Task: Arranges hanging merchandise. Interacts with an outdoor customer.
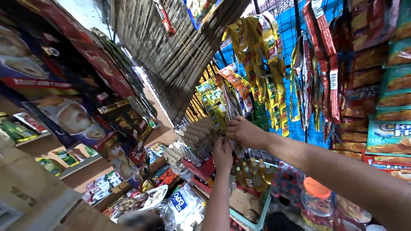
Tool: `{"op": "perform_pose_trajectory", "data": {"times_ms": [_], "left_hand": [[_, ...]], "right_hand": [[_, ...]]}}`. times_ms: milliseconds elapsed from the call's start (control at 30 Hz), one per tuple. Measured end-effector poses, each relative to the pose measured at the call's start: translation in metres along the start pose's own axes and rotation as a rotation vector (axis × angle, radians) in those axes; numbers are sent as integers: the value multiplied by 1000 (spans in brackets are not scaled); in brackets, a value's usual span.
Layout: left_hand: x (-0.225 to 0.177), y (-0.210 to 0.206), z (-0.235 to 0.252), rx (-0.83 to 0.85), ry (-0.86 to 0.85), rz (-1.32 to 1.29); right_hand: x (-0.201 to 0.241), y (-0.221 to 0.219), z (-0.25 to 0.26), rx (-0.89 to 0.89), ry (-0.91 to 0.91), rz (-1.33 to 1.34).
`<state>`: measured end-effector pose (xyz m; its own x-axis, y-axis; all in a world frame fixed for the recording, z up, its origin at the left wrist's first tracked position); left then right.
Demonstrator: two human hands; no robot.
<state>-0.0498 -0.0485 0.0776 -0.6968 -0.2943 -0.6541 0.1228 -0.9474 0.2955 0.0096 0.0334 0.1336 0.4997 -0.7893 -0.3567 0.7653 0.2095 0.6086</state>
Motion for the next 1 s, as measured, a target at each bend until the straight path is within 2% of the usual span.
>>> {"op": "perform_pose_trajectory", "data": {"times_ms": [133,233,400,500,733,867,933,1000], "left_hand": [[11,-4,4,86,32,-127],[14,-6,3,164,-1,-97],[5,-1,2,100,-102,12],[2,0,3,74,-134,45],[19,-6,12,145,85,-90],[39,-13,13,140,330,-322],[42,-13,13,127,333,-341],[38,-13,14,132,243,-293]], "right_hand": [[-6,-1,-5,-10,-45,39],[-15,2,-6,19,-107,63],[-22,-5,-2,124,-185,68],[-23,-14,-1,187,-172,28],[-22,-16,-5,136,-105,63],[-17,-17,-4,99,-62,45],[-16,-16,-2,89,-57,41],[-20,-17,-2,131,-97,31]]}}
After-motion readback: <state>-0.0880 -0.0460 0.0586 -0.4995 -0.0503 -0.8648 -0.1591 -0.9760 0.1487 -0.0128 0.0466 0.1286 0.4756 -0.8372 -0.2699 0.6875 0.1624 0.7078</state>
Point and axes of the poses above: each hand's wrist, its own z-axis towards the middle knuckle, its own y-axis out of the back of the hand, x = y × z, the point moved 9 cm from there along z, towards the middle knuckle, and after that the axes turned 7 degrees about -x, right-handed, at the moved point
